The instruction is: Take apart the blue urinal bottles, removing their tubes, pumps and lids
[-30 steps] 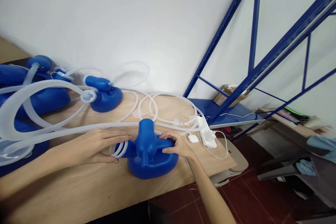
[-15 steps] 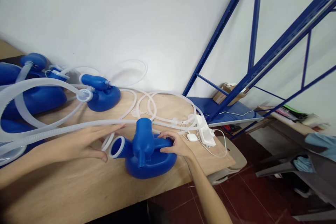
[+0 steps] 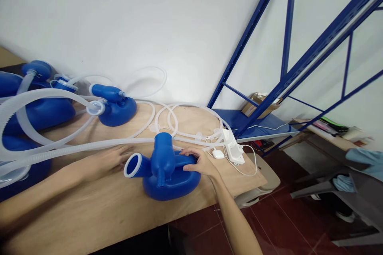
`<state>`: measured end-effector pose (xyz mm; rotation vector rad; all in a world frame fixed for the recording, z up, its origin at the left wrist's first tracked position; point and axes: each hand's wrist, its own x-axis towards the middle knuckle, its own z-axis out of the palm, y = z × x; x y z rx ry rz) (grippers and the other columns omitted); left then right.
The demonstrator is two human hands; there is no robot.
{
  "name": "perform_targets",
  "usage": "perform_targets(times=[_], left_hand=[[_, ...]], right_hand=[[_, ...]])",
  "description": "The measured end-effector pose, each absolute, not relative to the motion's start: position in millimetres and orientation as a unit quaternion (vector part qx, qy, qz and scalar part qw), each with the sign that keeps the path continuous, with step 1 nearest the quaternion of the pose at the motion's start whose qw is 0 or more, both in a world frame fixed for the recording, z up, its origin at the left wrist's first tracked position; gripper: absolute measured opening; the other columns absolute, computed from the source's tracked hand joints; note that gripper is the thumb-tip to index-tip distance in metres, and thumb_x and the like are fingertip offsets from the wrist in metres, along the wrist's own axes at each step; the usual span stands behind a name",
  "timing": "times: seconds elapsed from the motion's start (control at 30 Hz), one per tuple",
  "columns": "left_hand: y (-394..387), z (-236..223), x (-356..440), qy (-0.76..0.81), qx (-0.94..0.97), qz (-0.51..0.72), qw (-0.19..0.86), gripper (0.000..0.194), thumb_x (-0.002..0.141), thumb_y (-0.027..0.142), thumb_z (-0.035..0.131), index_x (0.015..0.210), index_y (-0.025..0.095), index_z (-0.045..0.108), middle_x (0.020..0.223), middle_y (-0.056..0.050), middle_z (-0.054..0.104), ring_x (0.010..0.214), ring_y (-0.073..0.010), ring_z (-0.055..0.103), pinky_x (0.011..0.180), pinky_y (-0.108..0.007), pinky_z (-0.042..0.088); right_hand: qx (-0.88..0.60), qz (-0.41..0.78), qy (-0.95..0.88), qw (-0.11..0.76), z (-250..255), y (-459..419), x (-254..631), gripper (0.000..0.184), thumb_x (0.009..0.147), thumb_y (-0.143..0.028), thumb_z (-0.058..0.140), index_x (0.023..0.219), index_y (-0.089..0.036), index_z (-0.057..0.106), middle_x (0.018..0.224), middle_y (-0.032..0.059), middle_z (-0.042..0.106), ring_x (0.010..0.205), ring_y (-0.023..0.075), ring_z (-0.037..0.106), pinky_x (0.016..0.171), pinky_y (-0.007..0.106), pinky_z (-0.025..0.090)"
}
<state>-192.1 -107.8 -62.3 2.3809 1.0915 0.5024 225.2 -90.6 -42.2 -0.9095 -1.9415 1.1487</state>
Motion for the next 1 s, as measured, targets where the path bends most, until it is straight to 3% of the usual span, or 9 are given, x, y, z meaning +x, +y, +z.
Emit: perform_targets(times=[0.17,0.3,0.43,0.53,0.6,0.67,0.77,0.87,1.0], left_hand=[[-136.4,-3.0,-183.3,0.389,0.883,0.14,0.222,0.038,0.107,0.04,0.047,0.136,0.031,0.069,0.15,-0.007,0.066,0.136,-0.0313,0.063,0.115,-0.044,0.05],[-169.7,36.7,-165.6,0.488,0.793,0.264,0.252,0.042,0.113,0.043,0.035,0.123,0.028,0.073,0.113,-0.004,0.081,0.102,-0.0256,0.076,0.094,-0.037,0.06],[-190.9,18.9,-148.2,0.396,0.829,0.383,0.096,0.046,0.108,0.039,0.047,0.152,0.027,0.054,0.144,-0.011,0.067,0.126,-0.0297,0.069,0.102,-0.04,0.059],[-194.6,-11.2,-138.8,0.242,0.881,0.405,-0.037,0.061,0.103,0.041,0.053,0.161,0.023,0.046,0.152,-0.018,0.058,0.142,-0.0354,0.057,0.121,-0.055,0.047],[-190.1,-19.2,-135.7,0.107,0.912,0.382,-0.099,0.056,0.1,0.042,0.054,0.154,0.03,0.057,0.149,-0.012,0.063,0.144,-0.0344,0.056,0.131,-0.061,0.034],[-180.7,-11.0,-135.4,-0.005,0.935,0.33,-0.128,0.048,0.095,0.045,0.056,0.142,0.038,0.067,0.146,-0.004,0.069,0.143,-0.0313,0.058,0.134,-0.059,0.03],[-163.2,22.2,-137.2,-0.099,0.96,0.238,-0.109,0.045,0.092,0.051,0.057,0.133,0.043,0.073,0.144,0.002,0.072,0.144,-0.025,0.06,0.129,-0.041,0.043],[-151.0,49.8,-136.9,-0.154,0.978,0.135,-0.026,0.037,0.094,0.048,0.06,0.128,0.053,0.074,0.154,0.015,0.062,0.148,-0.014,0.056,0.12,-0.024,0.049],[-148.3,50.6,-130.6,-0.182,0.972,0.09,0.118,0.038,0.092,0.05,0.064,0.122,0.072,0.069,0.144,0.032,0.062,0.14,-0.0111,0.062,0.105,-0.021,0.058]], right_hand=[[-0.346,0.427,-0.758,0.351,-41.4,-90.5,224.8,0.068,0.063,-0.072,0.095,0.108,-0.024,0.08,0.112,0.0107,0.079,0.109,0.0308,0.074,0.1,0.044,0.057],[-0.34,0.423,-0.763,0.351,-40.3,-91.9,219.8,0.067,0.059,-0.07,0.097,0.102,-0.022,0.078,0.107,0.01,0.078,0.107,0.0302,0.074,0.099,0.043,0.057],[-0.306,0.444,-0.772,0.337,-38.9,-101.9,207.3,0.057,0.067,-0.064,0.096,0.1,-0.022,0.075,0.104,0.0083,0.077,0.106,0.0284,0.072,0.101,0.043,0.056],[-0.3,0.447,-0.772,0.339,-39.5,-109.2,199.9,0.054,0.071,-0.061,0.095,0.103,-0.023,0.074,0.105,0.0079,0.076,0.107,0.0278,0.071,0.104,0.044,0.054],[-0.301,0.444,-0.773,0.339,-39.2,-110.6,198.0,0.055,0.071,-0.062,0.095,0.104,-0.023,0.073,0.106,0.008,0.075,0.109,0.0282,0.07,0.105,0.045,0.053],[-0.3,0.448,-0.776,0.328,-38.0,-108.9,197.8,0.056,0.07,-0.064,0.095,0.102,-0.023,0.073,0.104,0.0074,0.075,0.108,0.028,0.07,0.105,0.046,0.053],[-0.283,0.467,-0.779,0.309,-35.9,-102.6,198.3,0.057,0.066,-0.064,0.096,0.097,-0.022,0.073,0.1,0.0058,0.074,0.106,0.0272,0.071,0.106,0.047,0.053],[-0.246,0.486,-0.782,0.302,-35.7,-95.8,197.4,0.055,0.064,-0.06,0.098,0.095,-0.022,0.073,0.097,0.0044,0.074,0.106,0.0265,0.071,0.111,0.048,0.05],[-0.197,0.504,-0.788,0.295,-35.8,-91.6,192.9,0.053,0.061,-0.057,0.101,0.093,-0.023,0.075,0.087,0.0,0.07,0.096,0.0227,0.07,0.114,0.049,0.048]])
